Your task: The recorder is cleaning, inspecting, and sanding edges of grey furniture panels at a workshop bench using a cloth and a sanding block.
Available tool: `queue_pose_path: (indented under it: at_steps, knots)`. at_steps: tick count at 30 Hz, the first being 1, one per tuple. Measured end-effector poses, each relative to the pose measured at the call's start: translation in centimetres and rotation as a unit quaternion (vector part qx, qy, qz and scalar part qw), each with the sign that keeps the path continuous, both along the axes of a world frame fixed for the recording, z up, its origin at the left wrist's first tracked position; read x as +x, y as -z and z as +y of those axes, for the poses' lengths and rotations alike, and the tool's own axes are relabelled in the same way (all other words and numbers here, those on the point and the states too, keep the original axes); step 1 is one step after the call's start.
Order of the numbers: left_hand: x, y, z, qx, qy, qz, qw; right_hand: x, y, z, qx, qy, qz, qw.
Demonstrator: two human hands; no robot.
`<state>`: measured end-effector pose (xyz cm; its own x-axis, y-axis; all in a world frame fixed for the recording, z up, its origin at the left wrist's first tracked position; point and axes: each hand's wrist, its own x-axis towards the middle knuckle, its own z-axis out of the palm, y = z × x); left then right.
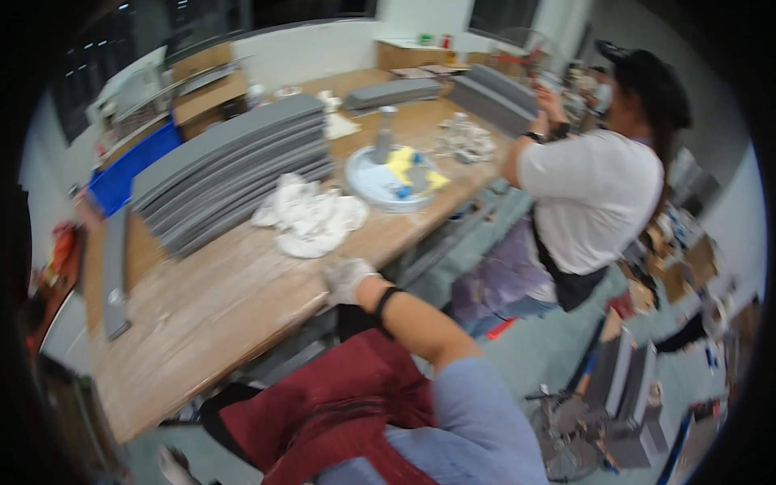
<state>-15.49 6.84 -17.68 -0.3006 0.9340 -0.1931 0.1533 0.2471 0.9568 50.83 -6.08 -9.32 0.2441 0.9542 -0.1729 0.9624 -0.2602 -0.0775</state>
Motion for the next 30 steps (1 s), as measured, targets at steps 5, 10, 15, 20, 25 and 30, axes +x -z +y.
queue_pose_path:
  at_steps: [5,10,15,20,25,30]
  knots:
    - [4.2,-14.7,7.1,0.239,0.057,-0.236,0.94,0.6,-4.7,-6.2,0.029,-0.027,0.197,0.98]
    - [14.5,-26.3,9.2,0.329,0.124,-0.273,0.896,0.5,-12.1,-14.4,0.17,0.194,0.228,0.939]
    - [28.0,-29.5,15.3,0.257,0.226,-0.168,0.925,2.4,-17.3,-21.7,0.551,0.203,0.315,0.746]
    - [35.0,-23.1,28.3,0.24,0.307,0.041,0.92,5.2,-16.6,-19.8,0.558,0.096,0.389,0.727]
    - [40.0,-24.0,30.3,0.237,0.275,0.355,0.861,5.6,-13.9,-15.0,0.504,0.226,0.37,0.747]
    - [41.6,-21.9,30.4,0.28,0.229,0.453,0.815,7.1,-12.5,-13.0,0.49,0.244,0.358,0.756]
